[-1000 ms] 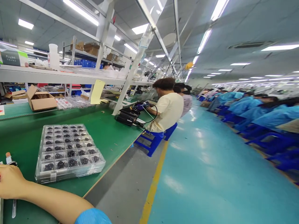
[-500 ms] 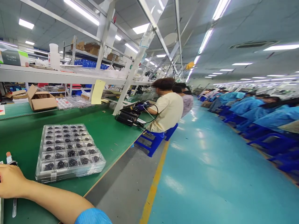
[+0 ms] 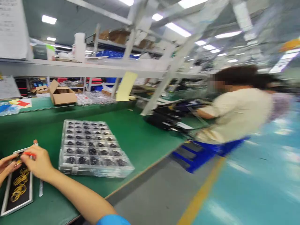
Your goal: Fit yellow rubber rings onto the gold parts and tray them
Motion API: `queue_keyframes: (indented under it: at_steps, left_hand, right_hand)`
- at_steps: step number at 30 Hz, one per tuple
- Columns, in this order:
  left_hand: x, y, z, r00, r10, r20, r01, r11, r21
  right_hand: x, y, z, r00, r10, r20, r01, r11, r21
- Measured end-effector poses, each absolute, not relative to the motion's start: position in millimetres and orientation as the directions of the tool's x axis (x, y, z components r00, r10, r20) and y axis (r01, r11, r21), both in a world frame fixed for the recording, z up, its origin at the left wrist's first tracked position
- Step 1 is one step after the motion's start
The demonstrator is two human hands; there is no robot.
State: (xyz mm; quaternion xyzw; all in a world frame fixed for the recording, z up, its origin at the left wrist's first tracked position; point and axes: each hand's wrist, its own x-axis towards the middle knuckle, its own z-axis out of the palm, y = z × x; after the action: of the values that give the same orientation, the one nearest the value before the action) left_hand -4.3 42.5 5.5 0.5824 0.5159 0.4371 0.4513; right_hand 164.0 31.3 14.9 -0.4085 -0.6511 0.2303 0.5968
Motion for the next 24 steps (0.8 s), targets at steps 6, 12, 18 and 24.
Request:
queue_keyframes:
  at_steps: [6, 12, 18, 24]
  left_hand:
    - [15.3, 26.6, 33.6, 0.200, 0.977, -0.079, -0.243, 0.127, 0.962]
    - [12.7, 23.2, 28.9, 0.261, 0.965, -0.039, -0.211, 0.096, 0.973]
    - [17.3, 23.2, 19.9, 0.325, 0.946, -0.009, -0.191, 0.074, 0.979]
    - [18.0, 21.5, 18.0, 0.338, 0.941, -0.019, -0.176, 0.083, 0.981]
  right_hand:
    - [180.4, 26.0, 19.9, 0.171, 0.765, 0.621, 0.224, 0.584, -0.780]
    - [177.6, 21.9, 15.8, 0.107, 0.858, 0.503, 0.222, 0.473, -0.853]
    - [173.9, 20.5, 13.8, 0.035, 0.932, 0.360, 0.160, 0.351, -0.923]
    - [172.9, 20.6, 10.9, 0.041, 0.941, 0.336, 0.170, 0.325, -0.930]
